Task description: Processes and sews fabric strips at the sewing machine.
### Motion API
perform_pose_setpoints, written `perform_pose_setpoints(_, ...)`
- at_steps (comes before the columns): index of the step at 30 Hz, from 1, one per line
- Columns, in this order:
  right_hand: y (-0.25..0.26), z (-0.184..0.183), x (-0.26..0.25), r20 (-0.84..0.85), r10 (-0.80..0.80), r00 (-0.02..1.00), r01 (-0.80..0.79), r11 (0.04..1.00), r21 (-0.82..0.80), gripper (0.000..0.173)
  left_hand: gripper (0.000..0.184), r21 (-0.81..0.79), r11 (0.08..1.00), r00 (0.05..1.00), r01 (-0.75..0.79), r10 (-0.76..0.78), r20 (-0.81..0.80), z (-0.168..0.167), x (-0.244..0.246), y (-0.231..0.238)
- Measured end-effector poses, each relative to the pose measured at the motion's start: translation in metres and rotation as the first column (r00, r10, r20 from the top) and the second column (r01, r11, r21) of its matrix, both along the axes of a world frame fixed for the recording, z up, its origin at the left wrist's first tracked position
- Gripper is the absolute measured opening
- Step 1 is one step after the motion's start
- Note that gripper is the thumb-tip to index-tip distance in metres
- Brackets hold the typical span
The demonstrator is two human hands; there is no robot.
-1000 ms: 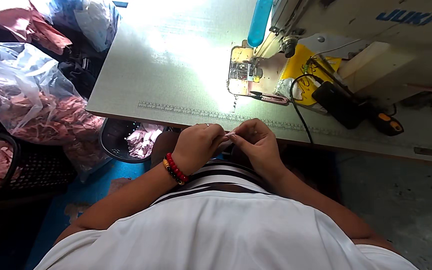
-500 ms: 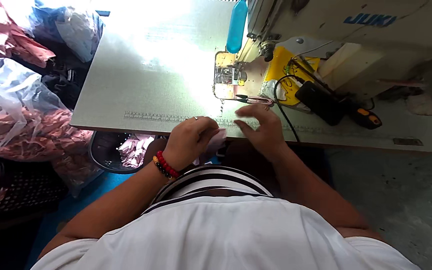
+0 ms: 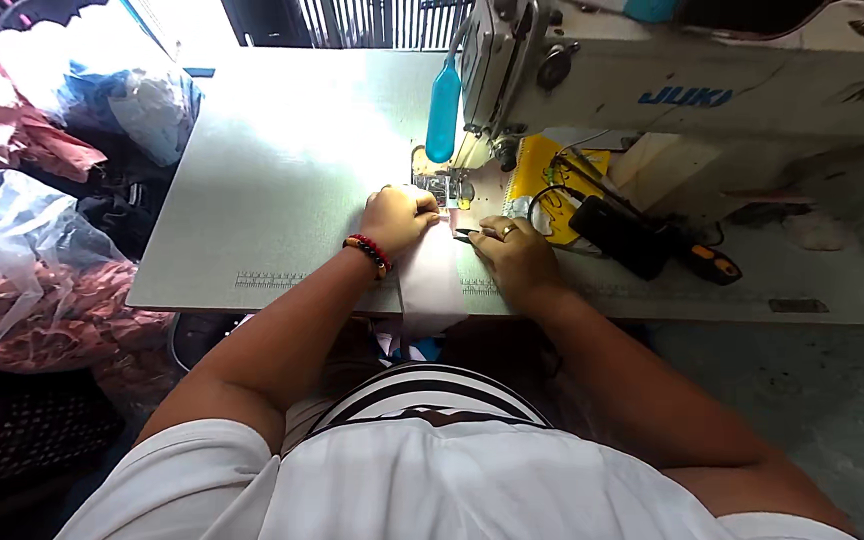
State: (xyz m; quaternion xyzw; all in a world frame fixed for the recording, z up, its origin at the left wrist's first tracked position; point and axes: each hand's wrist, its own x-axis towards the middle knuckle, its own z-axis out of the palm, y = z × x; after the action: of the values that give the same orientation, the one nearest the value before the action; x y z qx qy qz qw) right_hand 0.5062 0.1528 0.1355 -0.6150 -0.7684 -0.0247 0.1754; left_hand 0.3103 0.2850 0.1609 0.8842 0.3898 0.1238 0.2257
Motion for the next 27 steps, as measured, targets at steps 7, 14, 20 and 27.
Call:
perform_pose_setpoints(7, 0.004, 0.006, 0.004, 0.075, -0.016, 0.997, 0.011, 0.997, 0.076, 0.028, 0.017, -0.012, 0.998, 0.997, -0.065, 0.065, 0.031, -0.017, 0.016, 0.024)
perform_pose_setpoints(14, 0.015, 0.024, 0.048, 0.003, -0.298, 0.955, 0.298, 0.954, 0.028, 0.024, 0.016, -0.052, 0.993, 0.986, -0.101, 0.107, 0.131, -0.024, 0.020, 0.033)
perform_pose_setpoints(20, 0.029, 0.001, -0.011, -0.031, -0.029, 0.999, 0.029, 0.999, 0.026, 0.037, 0.012, -0.083, 0.993, 0.988, -0.083, 0.093, 0.126, -0.031, 0.023, 0.041)
perform_pose_setpoints(27, 0.034, -0.013, -0.019, -0.073, -0.041, 0.997, 0.034, 0.995, -0.097, 0.049, 0.021, -0.109, 0.986, 0.990, -0.124, 0.131, 0.060, -0.043, 0.029, 0.053)
